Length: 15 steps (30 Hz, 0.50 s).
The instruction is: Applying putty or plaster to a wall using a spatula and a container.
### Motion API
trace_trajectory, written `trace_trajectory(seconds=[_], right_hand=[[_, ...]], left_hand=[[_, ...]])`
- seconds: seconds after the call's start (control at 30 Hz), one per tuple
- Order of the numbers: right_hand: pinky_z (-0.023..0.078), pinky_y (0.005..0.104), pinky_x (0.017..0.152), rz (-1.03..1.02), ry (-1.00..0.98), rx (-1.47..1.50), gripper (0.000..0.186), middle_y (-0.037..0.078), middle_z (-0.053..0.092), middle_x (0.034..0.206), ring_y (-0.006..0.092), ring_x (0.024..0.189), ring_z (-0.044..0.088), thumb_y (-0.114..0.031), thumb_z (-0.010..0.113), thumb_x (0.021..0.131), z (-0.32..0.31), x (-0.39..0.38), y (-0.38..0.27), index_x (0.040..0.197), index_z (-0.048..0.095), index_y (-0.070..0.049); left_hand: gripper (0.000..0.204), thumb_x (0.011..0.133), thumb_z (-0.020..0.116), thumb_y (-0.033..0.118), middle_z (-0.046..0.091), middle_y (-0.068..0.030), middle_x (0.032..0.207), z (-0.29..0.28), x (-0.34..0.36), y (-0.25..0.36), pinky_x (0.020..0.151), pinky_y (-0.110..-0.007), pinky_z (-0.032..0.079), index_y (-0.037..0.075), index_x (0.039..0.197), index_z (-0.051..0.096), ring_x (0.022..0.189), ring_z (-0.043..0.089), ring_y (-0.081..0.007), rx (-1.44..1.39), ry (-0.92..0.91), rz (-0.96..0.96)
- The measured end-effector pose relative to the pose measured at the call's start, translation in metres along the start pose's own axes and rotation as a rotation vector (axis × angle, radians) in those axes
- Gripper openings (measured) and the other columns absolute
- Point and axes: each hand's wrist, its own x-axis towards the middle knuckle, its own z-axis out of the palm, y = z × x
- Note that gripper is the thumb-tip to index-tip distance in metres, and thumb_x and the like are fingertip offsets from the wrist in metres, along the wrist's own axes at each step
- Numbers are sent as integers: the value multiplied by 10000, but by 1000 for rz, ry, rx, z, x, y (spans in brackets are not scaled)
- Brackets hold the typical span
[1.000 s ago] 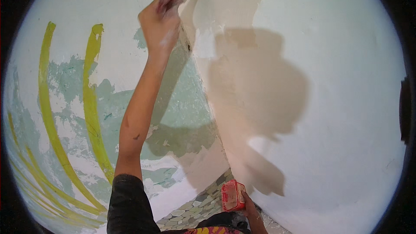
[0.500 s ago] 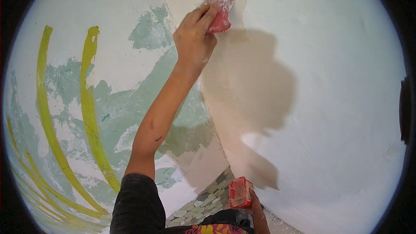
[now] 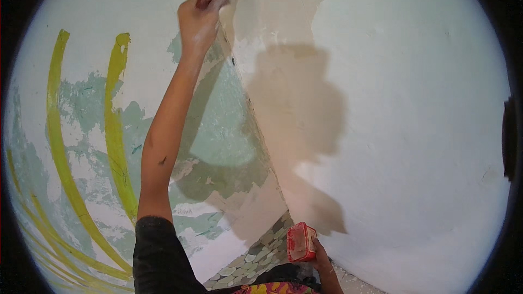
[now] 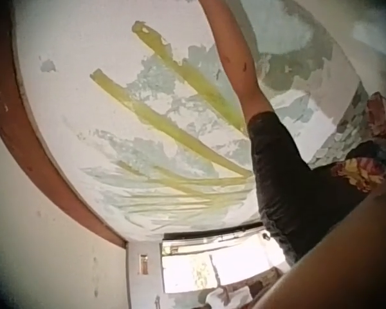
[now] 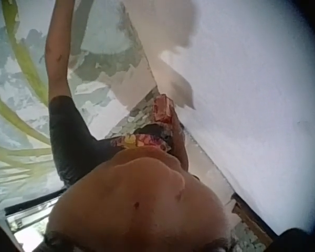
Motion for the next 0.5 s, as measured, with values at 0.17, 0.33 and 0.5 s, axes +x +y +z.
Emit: trace_trajectory(seconds=[0.17, 0.33, 0.5], right_hand=[[601, 457, 944, -57, 52, -51, 568, 161, 679, 1294, 293, 1090, 714, -425, 568, 1057, -3, -2, -3, 1450, 492, -22], [557, 508, 1013, -77, 150, -167, 619, 156, 632, 1395, 324, 1211, 661, -491, 529, 1045, -14, -21, -11, 1492, 473, -66], [561, 521, 1003, -108, 147, -173, 624, 153, 632, 1395, 324, 1213, 659, -502, 519, 1047, -13, -28, -14, 1502, 463, -79]], left_hand=[[300, 945, 591, -72, 776, -77, 1086, 8, 17, -21, 918, -252, 518, -12, 1191, 751, 976, 674, -106, 103, -32, 109], [320, 921, 589, -108, 770, -89, 1131, 18, -23, -26, 963, -274, 532, -32, 1192, 742, 1031, 695, -133, 182, -31, 82], [442, 828, 537, -200, 776, -116, 1150, 26, -80, -15, 952, -291, 551, -1, 1154, 759, 1032, 720, -154, 226, -54, 84]])
